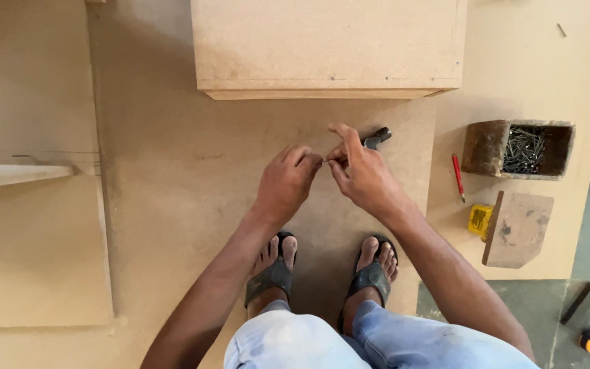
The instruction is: The person hammers nails into a wooden drawer using a hammer. They repeatedly pick nails from a container, position them on the drawer edge, and strike them until flush. The drawer remains on the floor throughout the process.
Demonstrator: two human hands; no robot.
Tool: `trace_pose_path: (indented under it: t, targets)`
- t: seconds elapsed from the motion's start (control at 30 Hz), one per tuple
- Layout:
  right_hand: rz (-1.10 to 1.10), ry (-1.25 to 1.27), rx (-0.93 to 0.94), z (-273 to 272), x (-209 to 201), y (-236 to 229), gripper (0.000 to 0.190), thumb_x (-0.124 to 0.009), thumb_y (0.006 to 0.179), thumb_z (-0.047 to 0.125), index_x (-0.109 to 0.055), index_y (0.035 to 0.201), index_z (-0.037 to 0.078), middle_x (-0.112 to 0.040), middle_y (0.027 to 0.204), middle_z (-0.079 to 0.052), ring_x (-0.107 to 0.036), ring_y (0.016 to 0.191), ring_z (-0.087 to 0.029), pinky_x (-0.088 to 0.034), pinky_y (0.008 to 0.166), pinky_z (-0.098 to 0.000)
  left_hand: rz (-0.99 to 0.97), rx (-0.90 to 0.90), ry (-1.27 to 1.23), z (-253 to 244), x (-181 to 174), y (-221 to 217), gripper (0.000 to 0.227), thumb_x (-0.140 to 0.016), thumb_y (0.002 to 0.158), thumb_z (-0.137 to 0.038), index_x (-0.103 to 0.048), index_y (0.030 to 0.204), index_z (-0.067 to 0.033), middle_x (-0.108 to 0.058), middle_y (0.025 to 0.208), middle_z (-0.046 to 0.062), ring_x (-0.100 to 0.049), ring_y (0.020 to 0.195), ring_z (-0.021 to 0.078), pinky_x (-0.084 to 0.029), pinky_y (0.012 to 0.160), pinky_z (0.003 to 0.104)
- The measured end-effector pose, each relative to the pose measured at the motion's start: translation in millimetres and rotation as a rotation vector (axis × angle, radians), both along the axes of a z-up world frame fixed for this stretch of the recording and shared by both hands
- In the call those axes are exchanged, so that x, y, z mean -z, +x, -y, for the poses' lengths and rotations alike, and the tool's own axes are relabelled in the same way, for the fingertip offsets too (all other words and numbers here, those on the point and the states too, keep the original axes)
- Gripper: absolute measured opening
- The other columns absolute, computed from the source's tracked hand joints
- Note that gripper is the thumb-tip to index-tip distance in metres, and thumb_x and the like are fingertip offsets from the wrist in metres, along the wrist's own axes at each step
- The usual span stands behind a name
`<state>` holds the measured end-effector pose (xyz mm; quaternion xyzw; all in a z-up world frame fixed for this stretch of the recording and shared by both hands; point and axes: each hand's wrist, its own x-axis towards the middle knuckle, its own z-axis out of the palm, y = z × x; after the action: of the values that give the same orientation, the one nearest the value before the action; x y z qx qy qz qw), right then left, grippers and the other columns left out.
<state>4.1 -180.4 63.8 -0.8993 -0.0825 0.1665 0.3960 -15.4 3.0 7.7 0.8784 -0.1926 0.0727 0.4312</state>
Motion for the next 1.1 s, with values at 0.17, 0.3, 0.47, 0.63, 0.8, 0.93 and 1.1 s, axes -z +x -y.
trace_pose_path:
  t: [0.17, 0.3, 0.47, 0.63, 0.8, 0.93, 1.1]
  targets:
    - [-0.016, 0.005, 0.024, 2, -4, -2, 0.062, -0.069, 0.090, 0.003, -0.042, 0.146, 0.008, -0.075, 0.098, -0.015, -0.075, 0.093, -0.030, -0.059, 0.081, -0.0391, 0.050, 0.055, 0.020, -1, 5, -4, 0.024, -0.075, 0.088, -0.011, -0.071, 0.112, -0.0074, -0.068, 0.104, 0.007, -0.067, 0.097, 0.0297, -0.055, 0.078, 0.043]
    - [-0.004, 0.027, 0.049, 4, -7, -6, 0.061, -0.070, 0.092, 0.006, -0.045, 0.147, 0.009, -0.074, 0.101, -0.013, -0.075, 0.092, -0.027, -0.059, 0.081, -0.0378, 0.076, 0.030, 0.028, -1, 2, -3, 0.017, -0.073, 0.091, -0.007, -0.074, 0.108, -0.0068, -0.069, 0.110, 0.010, -0.068, 0.099, 0.0289, -0.057, 0.079, 0.040]
    - [0.180, -0.032, 0.174, 37, 17, -17, 0.057, -0.076, 0.094, 0.011, -0.050, 0.145, 0.006, -0.069, 0.118, -0.016, -0.071, 0.094, -0.025, -0.059, 0.081, -0.0371, -0.042, -0.067, -0.090, -6, 5, 16, 0.011, -0.075, 0.097, -0.012, -0.076, 0.106, -0.0064, -0.070, 0.106, 0.009, -0.068, 0.095, 0.0253, -0.058, 0.082, 0.036]
    - [0.250, -0.183, 0.307, 90, 65, -52, 0.058, -0.074, 0.096, 0.015, -0.049, 0.146, 0.000, -0.062, 0.122, -0.020, -0.064, 0.099, -0.029, -0.057, 0.080, -0.0401, -0.134, -0.318, -0.283, -24, 24, 69, 0.016, -0.077, 0.096, -0.013, -0.074, 0.112, -0.0105, -0.072, 0.105, 0.005, -0.070, 0.096, 0.0169, -0.062, 0.086, 0.029]
    - [0.125, -0.361, 0.366, 104, 88, -104, 0.066, -0.075, 0.090, 0.019, -0.047, 0.145, -0.003, -0.058, 0.121, -0.023, -0.060, 0.107, -0.036, -0.052, 0.090, -0.0465, -0.032, -0.336, -0.214, -31, 40, 113, 0.010, -0.080, 0.097, -0.013, -0.074, 0.105, -0.0103, -0.076, 0.101, 0.003, -0.070, 0.097, 0.0159, -0.060, 0.091, 0.033]
    - [0.216, -0.454, 0.293, 106, 98, -120, 0.066, -0.080, 0.083, 0.018, -0.050, 0.138, -0.003, -0.057, 0.119, -0.026, -0.054, 0.113, -0.044, -0.046, 0.099, -0.0498, 0.235, -0.317, -0.182, -35, 39, 117, 0.014, -0.083, 0.090, -0.004, -0.071, 0.096, -0.0023, -0.075, 0.098, 0.010, -0.067, 0.103, 0.0278, -0.050, 0.106, 0.047]
    - [0.222, -0.388, 0.310, 111, 103, -121, 0.055, -0.076, 0.086, 0.012, -0.055, 0.136, 0.000, -0.058, 0.121, -0.024, -0.055, 0.115, -0.043, -0.046, 0.100, -0.0490, 0.073, -0.287, -0.280, -38, 35, 115, 0.012, -0.079, 0.093, -0.002, -0.069, 0.100, -0.0003, -0.072, 0.102, 0.011, -0.067, 0.106, 0.0299, -0.053, 0.104, 0.041]
